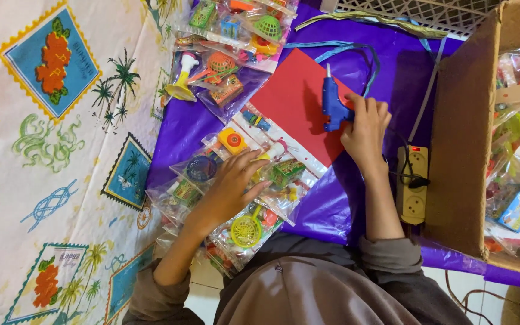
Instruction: The person applies hot glue to a red card and attaches small packaged toy items to it.
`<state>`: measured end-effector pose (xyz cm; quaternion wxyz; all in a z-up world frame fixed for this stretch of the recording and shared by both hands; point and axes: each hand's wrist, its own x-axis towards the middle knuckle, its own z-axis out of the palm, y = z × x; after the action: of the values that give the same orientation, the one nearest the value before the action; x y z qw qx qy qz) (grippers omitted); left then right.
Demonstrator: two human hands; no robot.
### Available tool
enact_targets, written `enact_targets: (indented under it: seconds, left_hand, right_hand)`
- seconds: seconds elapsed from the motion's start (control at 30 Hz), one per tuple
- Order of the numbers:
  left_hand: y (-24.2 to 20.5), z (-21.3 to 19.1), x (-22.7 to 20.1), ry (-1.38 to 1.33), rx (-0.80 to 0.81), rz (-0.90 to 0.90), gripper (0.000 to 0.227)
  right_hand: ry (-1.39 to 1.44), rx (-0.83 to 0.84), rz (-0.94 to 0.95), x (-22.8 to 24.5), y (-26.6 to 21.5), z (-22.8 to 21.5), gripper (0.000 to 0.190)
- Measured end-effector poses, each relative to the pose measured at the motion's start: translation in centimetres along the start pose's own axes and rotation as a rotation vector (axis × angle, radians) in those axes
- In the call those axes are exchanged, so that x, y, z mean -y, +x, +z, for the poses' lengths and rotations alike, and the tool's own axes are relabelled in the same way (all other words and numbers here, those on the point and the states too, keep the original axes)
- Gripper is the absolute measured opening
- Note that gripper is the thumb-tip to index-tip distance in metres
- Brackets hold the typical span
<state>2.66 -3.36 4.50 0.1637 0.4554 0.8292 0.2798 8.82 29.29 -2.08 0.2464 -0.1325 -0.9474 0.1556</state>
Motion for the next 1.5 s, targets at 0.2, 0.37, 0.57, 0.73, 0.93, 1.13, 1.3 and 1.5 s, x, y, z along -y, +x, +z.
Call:
enact_targets:
  seconds: [0.2,0.37,0.57,0.73,0.93,1.13,1.3,1.5]
  left_hand:
    - [0.0,0.8,0.4,0.062,-0.012,0.028,0.047]
    - [-0.3,1.4,-0.3,0.131,-0.095,0.088,0.047]
    - [0.3,3.8,-4.2,0.24,-0.192,0.164,0.039]
    - [1.2,5.5,-5.8,0.32,-0.25,0.343,0.054]
    - [0.8,5.2,-4.0,0.317,-0.197,0.32,0.055]
    - [1.3,1.9,-4.5,0.216,0.115,0.148,0.065]
    - [2.8,-1.6,-5.7,0.213,0.257,0.042,0.064]
    - [3.3,-0.6,-2.0,0.344,0.025,0.115,0.063]
  right_hand:
    - [-0.02,0.255,0.408,-1.4,-3.4,1.7,0.06]
    - [-0.087,0.227,0.524,-1.3,-5.0,1.5,0.064]
    - [-0.077,0.14,0.357,1.2,-4.8,-0.6,0.07]
    - [0.09,0.206,-0.233,4.5,-4.6,-1.4,0.052]
    - [0.029,0.61,-0.165,5.0,-6.0,1.5,0.054]
    - [0.034,0.686,-0.177,4.4,-5.5,0.9,0.058]
    - [0.107,0.711,-0.168,5.0,-4.3,-1.2,0.041]
    - [0.141,0.693,-0.182,4.8,-3.4,-3.4,0.035]
